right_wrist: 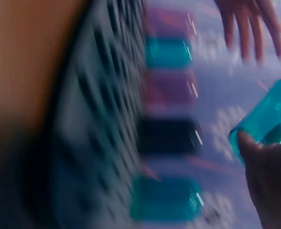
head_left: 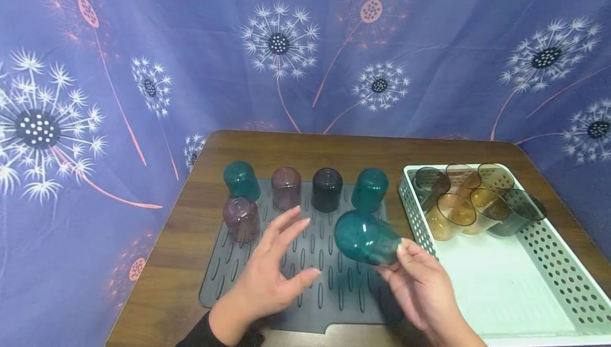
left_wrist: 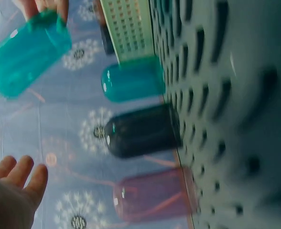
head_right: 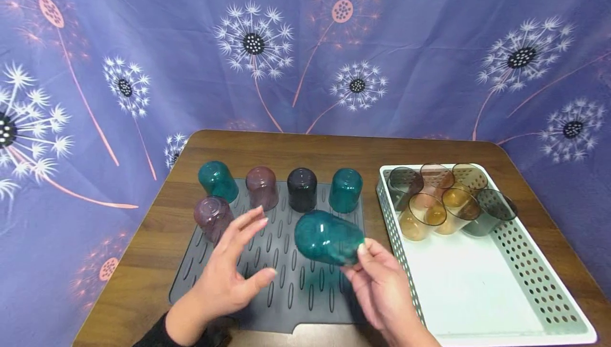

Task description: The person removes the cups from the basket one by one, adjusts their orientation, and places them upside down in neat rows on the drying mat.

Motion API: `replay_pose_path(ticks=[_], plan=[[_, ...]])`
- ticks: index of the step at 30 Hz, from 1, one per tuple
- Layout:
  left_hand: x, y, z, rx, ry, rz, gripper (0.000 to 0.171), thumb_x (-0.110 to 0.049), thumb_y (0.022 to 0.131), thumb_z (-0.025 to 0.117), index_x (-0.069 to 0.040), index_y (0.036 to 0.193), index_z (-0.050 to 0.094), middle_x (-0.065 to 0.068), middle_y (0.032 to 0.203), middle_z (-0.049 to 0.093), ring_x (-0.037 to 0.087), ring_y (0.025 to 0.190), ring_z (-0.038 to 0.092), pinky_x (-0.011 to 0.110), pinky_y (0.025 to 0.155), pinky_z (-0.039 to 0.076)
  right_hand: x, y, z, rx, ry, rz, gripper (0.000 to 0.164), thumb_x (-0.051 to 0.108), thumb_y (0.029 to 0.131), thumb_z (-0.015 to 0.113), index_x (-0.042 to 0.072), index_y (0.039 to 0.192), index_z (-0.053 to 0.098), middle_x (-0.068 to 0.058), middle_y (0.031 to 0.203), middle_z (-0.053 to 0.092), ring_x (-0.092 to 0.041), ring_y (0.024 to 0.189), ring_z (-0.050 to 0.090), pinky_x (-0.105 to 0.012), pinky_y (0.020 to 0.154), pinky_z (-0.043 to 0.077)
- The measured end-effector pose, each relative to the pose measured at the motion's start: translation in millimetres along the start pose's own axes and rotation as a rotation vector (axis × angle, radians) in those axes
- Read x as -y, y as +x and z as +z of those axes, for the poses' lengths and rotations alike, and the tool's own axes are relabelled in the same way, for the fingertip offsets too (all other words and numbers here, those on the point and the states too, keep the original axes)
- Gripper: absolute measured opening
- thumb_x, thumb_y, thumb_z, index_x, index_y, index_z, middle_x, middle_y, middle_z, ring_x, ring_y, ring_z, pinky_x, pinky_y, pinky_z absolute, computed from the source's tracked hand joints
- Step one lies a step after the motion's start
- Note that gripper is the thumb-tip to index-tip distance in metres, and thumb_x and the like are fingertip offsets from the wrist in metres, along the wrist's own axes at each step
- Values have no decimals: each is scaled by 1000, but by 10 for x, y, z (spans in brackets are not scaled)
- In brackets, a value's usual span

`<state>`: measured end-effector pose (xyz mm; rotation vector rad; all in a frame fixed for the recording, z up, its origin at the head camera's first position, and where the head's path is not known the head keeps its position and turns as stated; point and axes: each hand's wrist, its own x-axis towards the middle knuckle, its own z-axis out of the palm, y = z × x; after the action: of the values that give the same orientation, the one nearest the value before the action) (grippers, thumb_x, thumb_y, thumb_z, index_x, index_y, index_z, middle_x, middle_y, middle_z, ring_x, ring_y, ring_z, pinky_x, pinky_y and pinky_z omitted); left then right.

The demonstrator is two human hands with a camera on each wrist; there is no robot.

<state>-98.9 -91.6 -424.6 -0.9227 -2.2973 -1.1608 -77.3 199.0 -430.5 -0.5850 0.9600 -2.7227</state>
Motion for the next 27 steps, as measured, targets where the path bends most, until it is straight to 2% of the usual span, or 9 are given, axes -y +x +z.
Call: replay_pose_path(ticks=[3, 7, 9, 12, 15, 17, 22, 24, 27], plan=[[-67, 14, 111, 67, -69, 42, 76, -48, 97, 73, -12, 157, 42, 14, 161, 44, 33, 138, 58, 52, 102, 57, -186, 33, 84, 58, 101, 177, 48, 6, 114, 14, -3, 132, 57, -16, 141, 65, -25, 137, 60, -39, 119, 45], [-121, 31, 216, 62, -111, 68, 83, -37, 91, 83, -7, 156, 42, 15, 155, 50, 32, 134, 61, 47, 104, 57, -318, 43, 150, 29, 123, 311, 40, 10, 115, 19, 6, 119, 58, -3, 119, 65, -13, 116, 63, -33, 110, 51], [-124, 39, 249, 27, -114, 75, 82, -33, 89, 85, -6, 154, 44, 15, 150, 54, 31, 131, 64, 45, 104, 58, -339, 42, 161, -18, 77, 357, 34, 13, 115, 22, 9, 116, 56, 1, 113, 60, -10, 108, 59, -32, 107, 52], [-106, 51, 266, -22, -89, 52, 79, -31, 86, 87, -8, 151, 48, 14, 145, 57, 30, 126, 65, 45, 100, 59, -327, 51, 178, -172, -138, 405, 22, 17, 115, 33, 8, 122, 52, 2, 114, 58, -10, 109, 59, -34, 106, 54], [-66, 75, 254, -54, -14, -33, 81, -29, 83, 89, -12, 151, 48, 13, 146, 57, 31, 127, 65, 48, 98, 60, -257, 43, 168, -325, -403, 428, 26, 18, 113, 42, 3, 134, 43, -2, 119, 60, -18, 117, 64, -39, 105, 56], [-29, 92, 244, -62, 69, -135, 82, -28, 81, 91, -14, 150, 49, 13, 147, 57, 33, 128, 65, 51, 98, 60, -171, 7, 130, -369, -526, 417, 29, 16, 112, 46, 3, 137, 41, -3, 115, 62, -20, 113, 67, -37, 101, 58], [116, 95, 269, -15, 252, -412, 79, -28, 82, 91, -14, 149, 50, 15, 146, 57, 36, 126, 65, 55, 98, 59, 192, -113, 37, -339, -689, 305, 24, 4, 111, 43, 11, 130, 56, -4, 110, 69, -21, 107, 74, -30, 95, 60], [183, 89, 291, 7, 286, -482, 78, -28, 83, 90, -14, 149, 50, 16, 145, 57, 37, 125, 65, 56, 97, 59, 389, -117, 24, -335, -793, 241, 28, -1, 110, 45, 14, 128, 60, -4, 110, 71, -18, 105, 75, -26, 91, 60], [271, 87, 309, 19, 315, -540, 77, -28, 85, 88, -13, 150, 49, 19, 143, 57, 40, 123, 66, 58, 95, 59, 719, -58, -57, -290, -892, 118, 34, -9, 106, 45, 11, 127, 63, -6, 111, 73, -15, 104, 76, -23, 91, 60]])
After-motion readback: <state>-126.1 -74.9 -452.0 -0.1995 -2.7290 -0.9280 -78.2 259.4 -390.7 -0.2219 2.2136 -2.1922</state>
